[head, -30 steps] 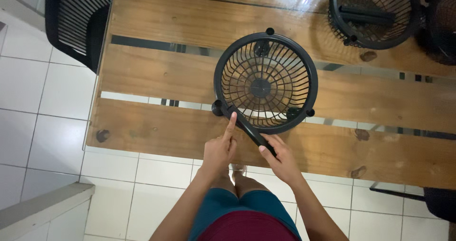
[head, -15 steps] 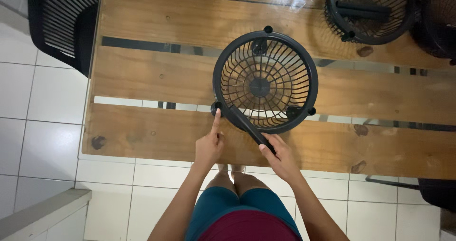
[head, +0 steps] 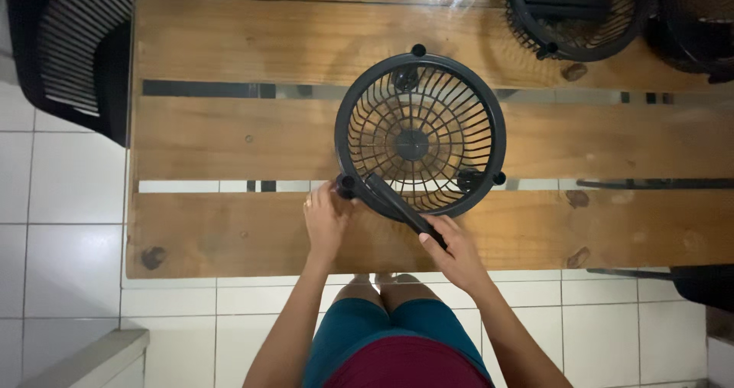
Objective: The person assembles a small black fan by inserting rods into the fan cage and attaching end caps. They repeatedly insert and remove the rods and caps, then place the assembled unit on the table.
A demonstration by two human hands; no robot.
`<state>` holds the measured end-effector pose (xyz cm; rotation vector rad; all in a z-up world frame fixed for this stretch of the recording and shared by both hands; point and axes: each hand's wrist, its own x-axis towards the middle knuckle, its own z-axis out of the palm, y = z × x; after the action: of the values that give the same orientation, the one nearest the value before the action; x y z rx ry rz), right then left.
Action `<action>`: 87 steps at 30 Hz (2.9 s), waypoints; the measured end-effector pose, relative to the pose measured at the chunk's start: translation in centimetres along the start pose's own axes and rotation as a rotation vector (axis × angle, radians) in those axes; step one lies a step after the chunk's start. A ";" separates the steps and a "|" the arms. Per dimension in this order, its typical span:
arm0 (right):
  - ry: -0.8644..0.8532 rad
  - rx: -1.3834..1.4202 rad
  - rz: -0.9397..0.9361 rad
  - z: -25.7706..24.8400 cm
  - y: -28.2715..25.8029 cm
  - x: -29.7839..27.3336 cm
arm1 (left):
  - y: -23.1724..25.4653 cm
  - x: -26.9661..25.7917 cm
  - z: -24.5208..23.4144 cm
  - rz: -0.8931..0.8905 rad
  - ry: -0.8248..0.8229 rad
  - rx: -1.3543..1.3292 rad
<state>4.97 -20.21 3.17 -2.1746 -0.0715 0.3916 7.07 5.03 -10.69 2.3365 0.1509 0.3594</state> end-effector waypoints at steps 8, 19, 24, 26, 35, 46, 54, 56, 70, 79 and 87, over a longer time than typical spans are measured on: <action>0.005 0.007 0.039 -2.0 -2.0 0.8 | -1.8 3.0 2.1 0.102 -0.190 -0.024; 0.036 -0.009 -0.224 -7.8 -3.4 3.9 | 5.2 10.0 -3.5 0.099 -0.263 -0.253; 0.064 -0.037 -0.270 -11.1 -3.8 5.9 | 8.6 14.5 -5.0 0.188 -0.259 -0.261; 0.035 -0.035 -0.170 -12.3 -4.1 6.6 | 9.7 15.8 -5.6 0.246 -0.272 -0.225; -0.001 0.014 -0.134 -14.9 -4.0 8.7 | 13.4 19.2 -7.9 0.449 -0.356 -0.072; 0.025 -0.139 -0.072 -16.8 -6.0 7.5 | 15.0 21.8 -9.2 0.621 -0.433 -0.024; 0.005 -0.239 -0.071 -18.3 -7.4 7.0 | 15.4 22.8 -8.7 0.707 -0.526 0.021; -0.001 -0.281 -0.027 -18.6 -7.8 7.1 | 15.6 23.1 -8.6 0.719 -0.529 -0.004; 0.215 -0.895 -0.295 -20.4 -9.2 5.8 | 17.4 23.8 -8.7 0.826 -0.602 -0.013; 0.296 -1.207 -0.412 -19.9 -7.8 5.1 | 18.2 23.5 -8.4 0.826 -0.634 0.032; 0.250 -1.258 -0.302 -19.5 -7.3 5.5 | 18.3 23.0 -7.0 0.827 -0.621 0.063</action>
<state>16.77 -30.06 18.27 -3.3423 -0.6415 -0.1950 26.92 1.72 11.81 2.3547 -1.1298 -0.0049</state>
